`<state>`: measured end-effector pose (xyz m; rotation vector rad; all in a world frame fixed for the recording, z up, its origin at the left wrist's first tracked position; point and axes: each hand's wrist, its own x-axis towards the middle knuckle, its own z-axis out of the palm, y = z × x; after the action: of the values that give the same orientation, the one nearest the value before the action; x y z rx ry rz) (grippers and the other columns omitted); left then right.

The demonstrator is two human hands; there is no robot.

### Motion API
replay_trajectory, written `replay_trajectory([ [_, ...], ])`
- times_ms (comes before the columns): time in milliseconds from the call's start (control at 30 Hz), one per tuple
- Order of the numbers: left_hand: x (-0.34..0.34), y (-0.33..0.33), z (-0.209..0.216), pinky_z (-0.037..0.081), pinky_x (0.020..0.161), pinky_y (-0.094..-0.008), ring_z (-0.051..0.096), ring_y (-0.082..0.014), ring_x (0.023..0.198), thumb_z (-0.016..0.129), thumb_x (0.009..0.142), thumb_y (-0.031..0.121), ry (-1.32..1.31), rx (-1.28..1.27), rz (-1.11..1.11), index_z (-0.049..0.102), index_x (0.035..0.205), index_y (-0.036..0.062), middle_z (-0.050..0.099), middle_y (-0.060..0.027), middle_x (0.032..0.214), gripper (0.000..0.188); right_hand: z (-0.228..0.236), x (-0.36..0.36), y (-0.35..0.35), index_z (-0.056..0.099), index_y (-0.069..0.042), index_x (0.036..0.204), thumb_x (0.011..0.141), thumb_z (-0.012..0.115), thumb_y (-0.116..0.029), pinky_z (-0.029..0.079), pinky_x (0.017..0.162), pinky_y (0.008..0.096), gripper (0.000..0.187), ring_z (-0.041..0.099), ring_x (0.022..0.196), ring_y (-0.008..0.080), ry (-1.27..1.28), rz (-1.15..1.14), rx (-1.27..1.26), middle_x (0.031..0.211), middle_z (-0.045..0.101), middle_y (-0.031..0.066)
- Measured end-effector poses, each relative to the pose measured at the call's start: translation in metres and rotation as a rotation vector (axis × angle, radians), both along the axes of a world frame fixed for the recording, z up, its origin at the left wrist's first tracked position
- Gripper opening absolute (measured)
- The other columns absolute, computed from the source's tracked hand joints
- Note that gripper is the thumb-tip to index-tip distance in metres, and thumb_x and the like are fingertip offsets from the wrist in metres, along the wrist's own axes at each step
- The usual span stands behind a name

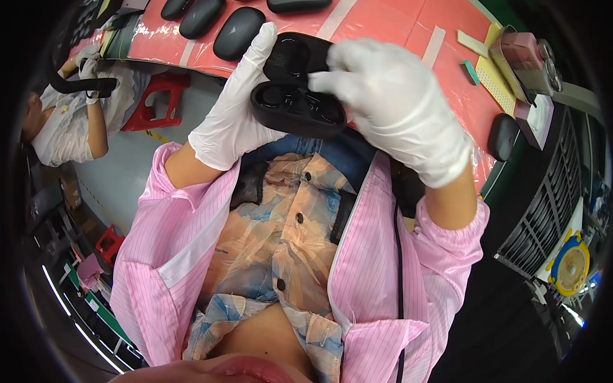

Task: Cleaning and inspecting electronic earbud charging cases with a cloth.

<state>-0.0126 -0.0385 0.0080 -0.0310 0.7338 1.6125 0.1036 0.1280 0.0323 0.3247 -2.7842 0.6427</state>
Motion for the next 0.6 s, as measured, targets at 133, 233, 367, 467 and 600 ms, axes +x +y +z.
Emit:
replay_trajectory([
  [133, -0.002, 0.001, -0.001, 0.059, 0.082, -0.0415, 0.069, -0.0280, 0.092, 0.041, 0.095, 0.061, -0.046, 0.041, -0.049, 0.055, 0.121, 0.0023, 0.066, -0.0143, 0.104, 0.066, -0.004, 0.023, 0.025, 0.070, -0.012, 0.104, 0.076, 0.065, 0.003, 0.048, 0.065, 0.0330, 0.032, 0.061, 0.077, 0.0238, -0.002, -0.295, 0.086, 0.085, 0.060, 0.0065],
  [233, -0.003, 0.002, -0.002, 0.059, 0.082, -0.0422, 0.069, -0.0287, 0.093, 0.040, 0.095, 0.062, -0.072, 0.041, -0.082, 0.054, 0.122, 0.0019, 0.066, -0.0153, 0.106, 0.068, -0.015, 0.027, 0.016, 0.070, -0.010, 0.105, 0.077, 0.065, 0.003, 0.049, 0.062, 0.0322, 0.031, 0.060, 0.073, 0.0231, 0.215, -0.420, -0.092, 0.082, 0.061, 0.0072],
  [367, -0.002, 0.010, -0.007, 0.060, 0.080, -0.0475, 0.068, -0.0369, 0.097, 0.036, 0.094, 0.066, -0.046, -0.028, -0.083, 0.049, 0.132, -0.0004, 0.063, -0.0238, 0.116, 0.077, -0.025, 0.030, 0.006, 0.069, -0.008, 0.104, 0.072, 0.064, 0.010, 0.049, 0.066, 0.0318, 0.037, 0.062, 0.076, 0.0228, 0.056, -0.201, -0.081, 0.086, 0.062, 0.0088],
  [467, 0.003, 0.012, -0.015, 0.060, 0.080, -0.0472, 0.068, -0.0354, 0.096, 0.033, 0.094, 0.066, 0.008, -0.089, -0.130, 0.046, 0.134, 0.0000, 0.063, -0.0233, 0.118, 0.078, -0.027, 0.033, 0.002, 0.070, -0.010, 0.104, 0.067, 0.063, 0.008, 0.048, 0.063, 0.0330, 0.041, 0.060, 0.074, 0.0237, -0.016, -0.204, -0.036, 0.083, 0.060, 0.0079],
  [600, -0.001, 0.011, -0.005, 0.054, 0.092, -0.0497, 0.062, -0.0328, 0.111, 0.040, 0.097, 0.057, -0.236, 0.029, -0.170, 0.043, 0.137, -0.0017, 0.056, -0.0214, 0.129, 0.071, -0.023, 0.036, 0.008, 0.069, -0.006, 0.105, 0.077, 0.063, 0.007, 0.049, 0.072, 0.0304, 0.032, 0.061, 0.082, 0.0213, 0.076, -0.498, -0.044, 0.091, 0.065, 0.0071],
])
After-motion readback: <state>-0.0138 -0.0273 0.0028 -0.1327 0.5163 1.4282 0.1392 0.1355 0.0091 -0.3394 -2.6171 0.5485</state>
